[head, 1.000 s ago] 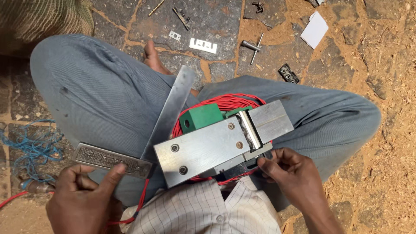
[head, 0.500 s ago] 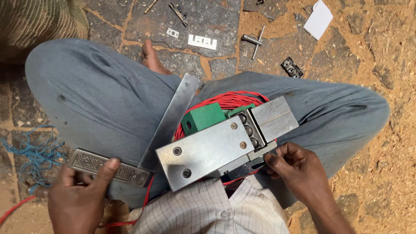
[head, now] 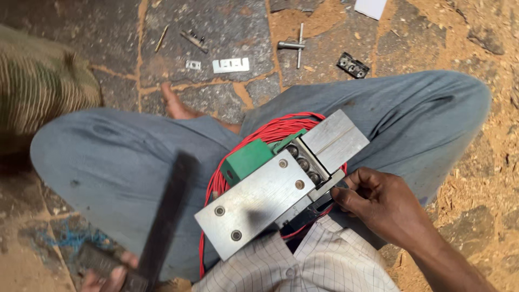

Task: The person sits cross-legged on a stone floor and assembles a metal electrical device with red wires. They use a wooden block to tap a metal plate into place, then use a screwdriver to tighten screws. Finally, they attach a small metal bracket to the device.

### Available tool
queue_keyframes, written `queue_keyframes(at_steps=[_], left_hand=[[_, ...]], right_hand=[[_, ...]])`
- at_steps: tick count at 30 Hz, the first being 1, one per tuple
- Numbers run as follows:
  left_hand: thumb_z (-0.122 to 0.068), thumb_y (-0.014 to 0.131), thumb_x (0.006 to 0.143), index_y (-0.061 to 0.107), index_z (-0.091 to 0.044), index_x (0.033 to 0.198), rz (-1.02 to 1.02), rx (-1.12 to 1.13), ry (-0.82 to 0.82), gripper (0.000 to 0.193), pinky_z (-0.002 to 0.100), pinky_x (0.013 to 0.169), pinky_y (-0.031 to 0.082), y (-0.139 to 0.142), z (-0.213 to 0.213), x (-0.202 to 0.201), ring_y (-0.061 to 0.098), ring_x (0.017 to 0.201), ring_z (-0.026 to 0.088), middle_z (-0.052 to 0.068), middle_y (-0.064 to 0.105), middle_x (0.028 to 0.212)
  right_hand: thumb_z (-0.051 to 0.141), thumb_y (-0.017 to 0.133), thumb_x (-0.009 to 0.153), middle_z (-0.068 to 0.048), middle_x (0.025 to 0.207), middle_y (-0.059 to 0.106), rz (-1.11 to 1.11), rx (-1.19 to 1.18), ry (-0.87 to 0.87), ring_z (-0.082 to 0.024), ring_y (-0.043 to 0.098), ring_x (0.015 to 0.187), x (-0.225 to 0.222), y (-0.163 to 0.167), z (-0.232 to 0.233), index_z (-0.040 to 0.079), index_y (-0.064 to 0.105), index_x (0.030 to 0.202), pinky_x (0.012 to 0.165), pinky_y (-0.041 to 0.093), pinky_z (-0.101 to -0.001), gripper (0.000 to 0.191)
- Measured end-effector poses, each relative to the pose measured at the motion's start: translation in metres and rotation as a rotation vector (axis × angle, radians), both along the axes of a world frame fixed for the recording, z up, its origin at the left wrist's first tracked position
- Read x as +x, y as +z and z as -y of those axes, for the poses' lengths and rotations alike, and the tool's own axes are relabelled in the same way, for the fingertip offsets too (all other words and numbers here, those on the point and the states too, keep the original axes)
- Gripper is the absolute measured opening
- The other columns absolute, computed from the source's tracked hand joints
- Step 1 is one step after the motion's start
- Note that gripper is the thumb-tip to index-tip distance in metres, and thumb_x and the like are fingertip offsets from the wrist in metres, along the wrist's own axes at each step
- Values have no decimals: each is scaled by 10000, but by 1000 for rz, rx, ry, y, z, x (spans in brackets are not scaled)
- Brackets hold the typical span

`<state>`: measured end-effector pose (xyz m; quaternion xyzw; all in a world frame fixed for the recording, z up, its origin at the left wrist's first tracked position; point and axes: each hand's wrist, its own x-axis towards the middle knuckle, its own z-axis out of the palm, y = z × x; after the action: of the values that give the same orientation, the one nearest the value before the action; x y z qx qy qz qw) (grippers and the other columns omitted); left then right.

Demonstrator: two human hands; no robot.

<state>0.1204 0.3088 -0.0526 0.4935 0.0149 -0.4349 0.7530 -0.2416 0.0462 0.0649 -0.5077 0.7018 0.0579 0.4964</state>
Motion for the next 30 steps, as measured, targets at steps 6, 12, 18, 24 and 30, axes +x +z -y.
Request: queue_keyframes(at_steps=[6,12,18,24,30], left_hand=[[-256,632,1040,472,-43,1379,29,-124,-151,431,447,907,597,6,-3,5,715,1095,251,195,666,1239],[-141,672,1018,523,-23,1346,-41,-243,-367,379,484,909,590,36,7,20,718,1124,291,241,691,1233],[92,792,831,677,55,1030,728,502,-722,233,420,825,663,59,42,6,828,918,316,244,791,1038],[34,748,824,645,32,1048,841,172,-744,247,349,857,675,62,71,-9,814,976,239,229,812,990],[38,728,840,602,9,1066,863,149,-679,261,370,840,638,52,67,-16,809,996,250,230,801,1004]], right_hand=[[344,819,841,-43,593,673,-68,62,61,-114,556,538,5,7,11,36,735,753,513,445,-304,331],[384,823,826,-51,554,673,-108,82,99,-135,574,512,9,9,14,55,731,706,510,450,-321,362],[428,800,860,-56,526,578,-136,104,227,-143,492,493,5,12,19,55,613,627,496,415,-341,478],[414,767,877,-34,516,652,-87,184,195,-124,567,468,4,14,27,97,680,634,505,472,-314,409],[355,799,854,-42,505,616,-23,159,199,-129,525,464,7,16,31,60,664,618,483,425,-319,401]])
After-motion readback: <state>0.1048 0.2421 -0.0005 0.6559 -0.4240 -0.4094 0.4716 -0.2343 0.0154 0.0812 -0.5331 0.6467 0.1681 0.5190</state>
